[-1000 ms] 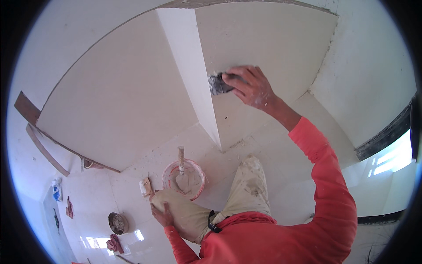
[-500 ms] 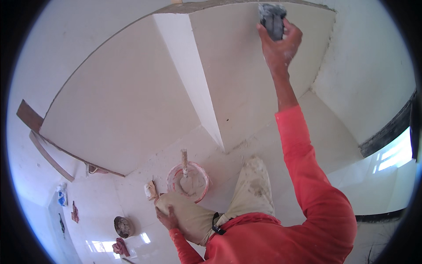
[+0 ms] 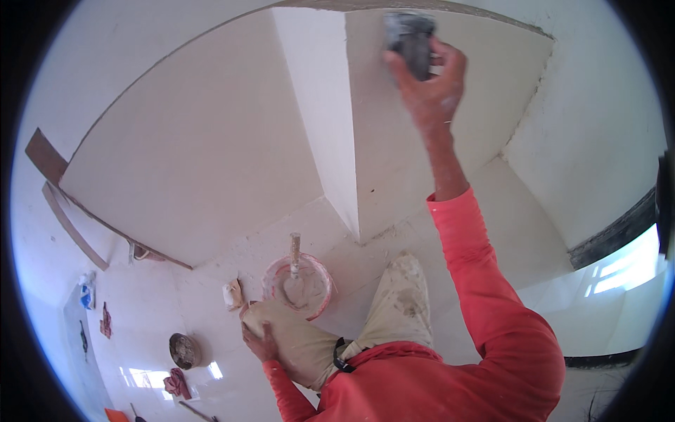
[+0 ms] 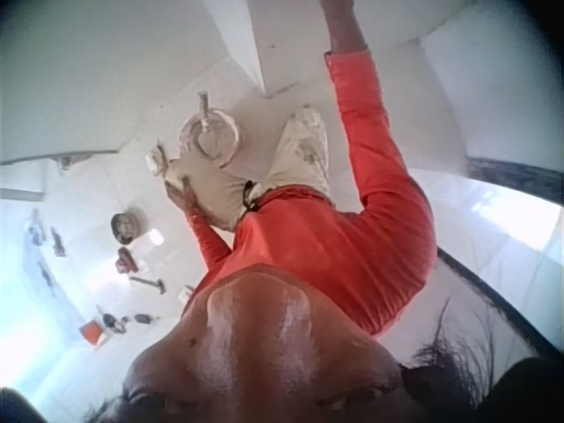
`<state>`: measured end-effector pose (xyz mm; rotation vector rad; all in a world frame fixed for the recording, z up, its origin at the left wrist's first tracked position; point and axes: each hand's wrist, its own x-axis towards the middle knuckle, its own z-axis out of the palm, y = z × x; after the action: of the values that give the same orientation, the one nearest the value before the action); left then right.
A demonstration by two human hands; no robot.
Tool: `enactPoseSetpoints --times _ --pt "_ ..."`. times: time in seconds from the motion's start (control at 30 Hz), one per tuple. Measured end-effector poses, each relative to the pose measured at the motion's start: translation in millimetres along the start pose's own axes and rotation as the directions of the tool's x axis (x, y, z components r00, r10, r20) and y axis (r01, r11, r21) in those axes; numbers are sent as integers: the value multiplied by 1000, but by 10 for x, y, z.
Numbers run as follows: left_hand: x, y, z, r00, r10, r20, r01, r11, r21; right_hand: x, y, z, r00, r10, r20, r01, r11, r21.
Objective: The person applies plaster to the corner of a wall using a trowel, dipping the tool into a bucket of plaster and smoothing the material along the edge.
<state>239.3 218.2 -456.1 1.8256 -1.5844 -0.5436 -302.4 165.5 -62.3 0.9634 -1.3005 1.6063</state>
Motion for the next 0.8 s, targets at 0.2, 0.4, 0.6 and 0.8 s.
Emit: enactPoseSetpoints --times 0.2,0.4,0.6,0.8 --pt "-19 46 13 1000 -28 0 28 999 23 342 -113 -318 902 -356 245 313 929 198" --pt "-27 11 -14 1000 -27 -13 27 1000 9 519 -368 -284 628 -570 530 550 807 217" --pt "-42 33 40 1000 -29 -3 29 999 -19 -346 116 -744 332 -496 802 585 776 237" --pt "-32 99 -69 999 -48 -2 48 998 34 285 -85 -406 580 -601 550 625 761 173"
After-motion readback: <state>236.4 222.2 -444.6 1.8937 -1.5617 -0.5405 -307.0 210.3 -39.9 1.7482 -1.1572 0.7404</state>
